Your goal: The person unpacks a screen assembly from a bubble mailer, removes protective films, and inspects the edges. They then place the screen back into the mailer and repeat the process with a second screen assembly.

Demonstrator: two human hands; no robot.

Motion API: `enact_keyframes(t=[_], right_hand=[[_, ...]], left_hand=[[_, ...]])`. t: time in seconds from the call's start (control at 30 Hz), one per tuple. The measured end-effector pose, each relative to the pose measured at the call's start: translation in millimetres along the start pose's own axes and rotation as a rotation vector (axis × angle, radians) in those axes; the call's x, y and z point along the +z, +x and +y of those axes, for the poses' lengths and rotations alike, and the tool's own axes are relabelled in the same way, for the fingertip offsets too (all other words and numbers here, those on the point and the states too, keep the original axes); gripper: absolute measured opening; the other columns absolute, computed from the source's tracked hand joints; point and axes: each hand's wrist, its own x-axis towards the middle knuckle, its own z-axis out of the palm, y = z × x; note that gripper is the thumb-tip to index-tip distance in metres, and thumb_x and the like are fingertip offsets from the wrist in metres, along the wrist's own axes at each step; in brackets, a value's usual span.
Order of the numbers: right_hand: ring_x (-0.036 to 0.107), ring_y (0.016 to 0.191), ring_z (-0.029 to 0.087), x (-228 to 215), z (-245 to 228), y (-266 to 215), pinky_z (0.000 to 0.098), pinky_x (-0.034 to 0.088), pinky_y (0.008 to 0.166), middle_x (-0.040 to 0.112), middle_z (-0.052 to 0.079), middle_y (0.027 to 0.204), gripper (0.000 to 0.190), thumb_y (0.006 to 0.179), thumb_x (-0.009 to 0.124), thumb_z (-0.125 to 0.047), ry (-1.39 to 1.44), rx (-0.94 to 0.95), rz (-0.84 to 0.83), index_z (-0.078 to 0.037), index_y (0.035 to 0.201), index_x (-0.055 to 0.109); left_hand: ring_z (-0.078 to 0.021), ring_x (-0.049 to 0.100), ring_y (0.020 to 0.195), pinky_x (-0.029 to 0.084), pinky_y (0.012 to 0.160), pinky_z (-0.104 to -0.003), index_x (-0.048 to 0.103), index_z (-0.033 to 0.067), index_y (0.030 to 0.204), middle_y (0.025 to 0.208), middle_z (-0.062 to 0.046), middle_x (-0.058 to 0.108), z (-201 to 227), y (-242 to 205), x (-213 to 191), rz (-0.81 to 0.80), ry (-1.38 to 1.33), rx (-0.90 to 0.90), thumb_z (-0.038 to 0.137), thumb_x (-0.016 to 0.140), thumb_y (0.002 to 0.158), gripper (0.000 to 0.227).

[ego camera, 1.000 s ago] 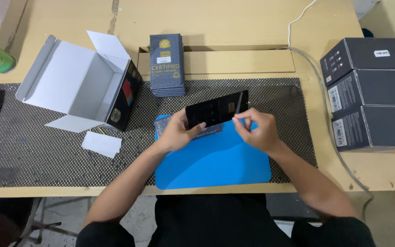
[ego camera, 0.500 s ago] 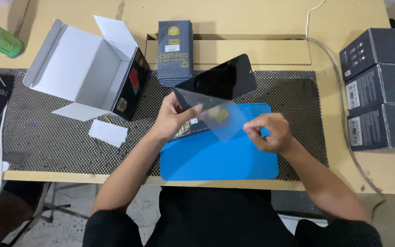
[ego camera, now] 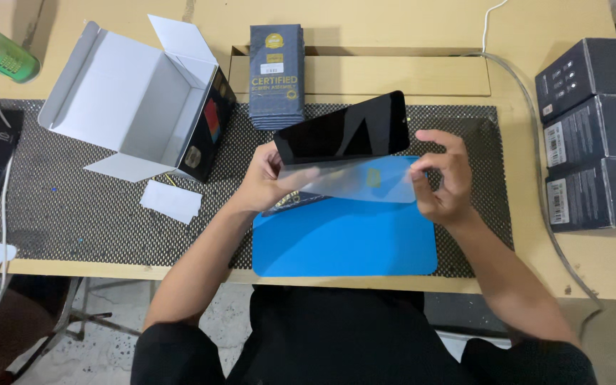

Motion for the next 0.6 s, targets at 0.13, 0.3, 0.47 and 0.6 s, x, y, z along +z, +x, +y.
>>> enact_keyframes(t=[0.13, 0.3, 0.47, 0.6], right_hand=[[0.066, 0.112, 0.04, 4.9, 29.5, -33.1, 0.0457, 0.053, 0.09, 0.065, 0.019, 0.124, 0.013, 0.106, 0.06, -0.021, -0.073, -0.094, 0.028, -0.011, 0.097, 0.059], [0.07, 0.111, 0.041, 6.4, 36.8, -44.3, 0.0448, 0.056, 0.092, 0.07, 0.005, 0.094, 0.01, 0.1, 0.069, -0.018, -0.069, -0.172, 0.022, -0.013, 0.092, 0.066], [0.073, 0.097, 0.036, 8.5, 19.1, -30.7, 0.0385, 0.062, 0.064, 0.068, 0.002, 0.089, 0.007, 0.096, 0.069, -0.017, -0.065, -0.197, -0.003, -0.015, 0.089, 0.071], [0.074, 0.089, 0.03, 8.3, 19.5, -37.2, 0.0365, 0.062, 0.06, 0.07, 0.004, 0.101, 0.004, 0.092, 0.073, -0.019, -0.124, -0.197, -0.01, -0.018, 0.089, 0.073]], left_hand=[[-0.0128, 0.067, 0.095, 0.06, 0.073, -0.027, 0.071, 0.0016, 0.112, 0.09, -0.01, 0.074, -4.4, 1.7, -7.9, -0.051, -0.023, 0.031, -0.005, 0.082, 0.082, 0.032], [-0.0147, 0.07, 0.086, 0.062, 0.067, -0.028, 0.069, -0.0023, 0.114, 0.092, -0.016, 0.074, -0.6, 2.1, -11.5, -0.037, -0.04, -0.008, -0.006, 0.08, 0.083, 0.033], [-0.0215, 0.074, 0.087, 0.065, 0.066, -0.034, 0.061, -0.0003, 0.125, 0.101, -0.017, 0.073, -6.2, 3.0, -20.7, -0.018, -0.068, -0.018, -0.009, 0.078, 0.083, 0.047], [-0.019, 0.071, 0.094, 0.065, 0.073, -0.036, 0.064, 0.0012, 0.124, 0.103, -0.015, 0.072, -7.9, 4.0, -15.8, 0.004, 0.014, 0.035, -0.009, 0.08, 0.08, 0.047]])
